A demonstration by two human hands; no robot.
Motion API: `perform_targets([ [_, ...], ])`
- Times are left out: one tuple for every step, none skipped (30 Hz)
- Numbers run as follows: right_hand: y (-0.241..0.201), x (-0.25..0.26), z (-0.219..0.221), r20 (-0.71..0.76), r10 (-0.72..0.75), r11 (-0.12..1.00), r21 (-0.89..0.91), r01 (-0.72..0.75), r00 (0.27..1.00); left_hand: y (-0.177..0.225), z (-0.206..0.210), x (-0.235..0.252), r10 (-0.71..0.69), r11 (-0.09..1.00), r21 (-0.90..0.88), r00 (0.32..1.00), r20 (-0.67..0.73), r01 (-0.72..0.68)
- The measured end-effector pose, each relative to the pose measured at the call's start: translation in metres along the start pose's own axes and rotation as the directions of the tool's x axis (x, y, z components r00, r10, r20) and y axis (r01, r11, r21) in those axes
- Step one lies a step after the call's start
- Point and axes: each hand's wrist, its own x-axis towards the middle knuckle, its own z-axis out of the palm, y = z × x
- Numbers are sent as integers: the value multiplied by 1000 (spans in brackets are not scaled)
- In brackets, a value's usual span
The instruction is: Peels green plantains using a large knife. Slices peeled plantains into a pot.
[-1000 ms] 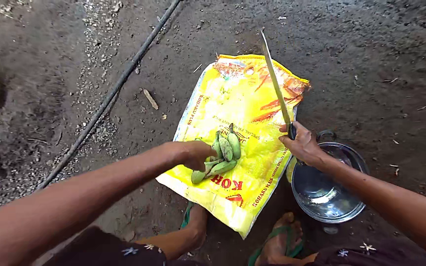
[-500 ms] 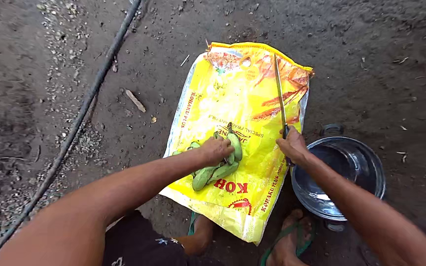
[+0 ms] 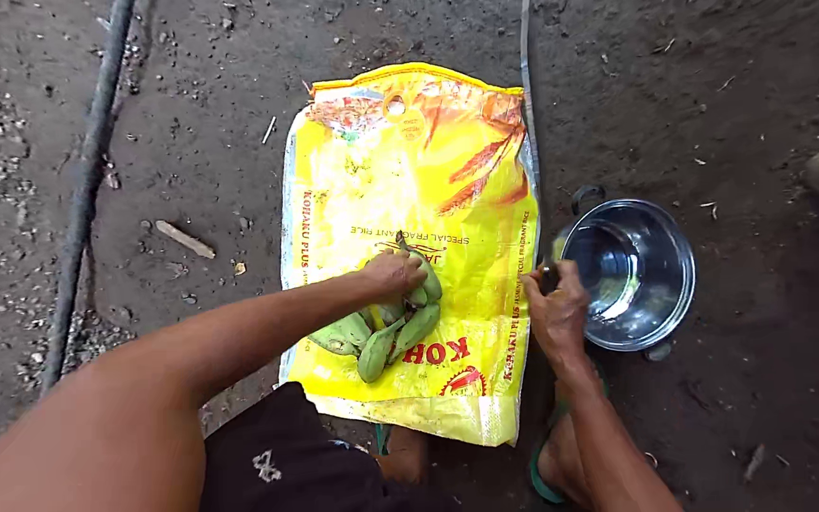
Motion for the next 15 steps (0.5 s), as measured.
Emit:
perform_targets([
  [7, -5, -8, -61, 9, 999, -44, -12, 998, -6, -1, -3, 7, 999, -40, 999, -37, -9],
  [13, -10, -16, -103, 30, 996, -84, -39, 994, -13, -4, -5, 24, 997, -78, 996, -85, -30],
  [20, -13, -21, -129, 63, 989, -122, -79, 990, -19, -6, -8, 34, 992, -116, 989, -142, -51],
  [27, -16, -23, -146, 96, 980, -158, -119, 985, -23, -8, -11, 33, 984, -167, 980, -197, -67],
  [33, -18, -24, -153, 127, 970, -186, -155, 980, -26, -11, -14, 19, 972, -224, 969, -245, -75],
  [36, -20, -23, -143, 164, 960, -203, -192, 976, -27, -16, -17, -9, 954, -291, 960, -280, -77],
  [37, -22, -22, -126, 197, 951, -217, -220, 972, -28, -23, -21, -48, 927, -367, 950, -308, -72],
  [35, -25, -21, -107, 227, 939, -240, -246, 968, -29, -29, -23, -87, 897, -437, 938, -335, -72],
  [33, -27, -18, -101, 236, 928, -270, -255, 967, -31, -34, -26, -127, 863, -499, 925, -358, -75],
  [30, -29, -16, -108, 228, 919, -304, -250, 968, -32, -39, -28, -176, 824, -563, 915, -363, -65],
  [27, -30, -14, -128, 199, 914, -334, -231, 972, -32, -43, -30, -232, 777, -627, 906, -353, -46],
  [23, -28, -14, -156, 157, 912, -357, -204, 975, -32, -48, -33, -286, 718, -696, 904, -318, -17],
  [18, -25, -16, -178, 120, 912, -369, -179, 977, -33, -51, -34, -329, 648, -761, 900, -285, -3],
  [12, -22, -20, -188, 97, 915, -369, -162, 977, -36, -51, -35, -357, 575, -818, 898, -258, -6],
  [5, -18, -24, -198, 68, 918, -370, -139, 978, -39, -48, -35, -377, 504, -864, 894, -242, -21],
])
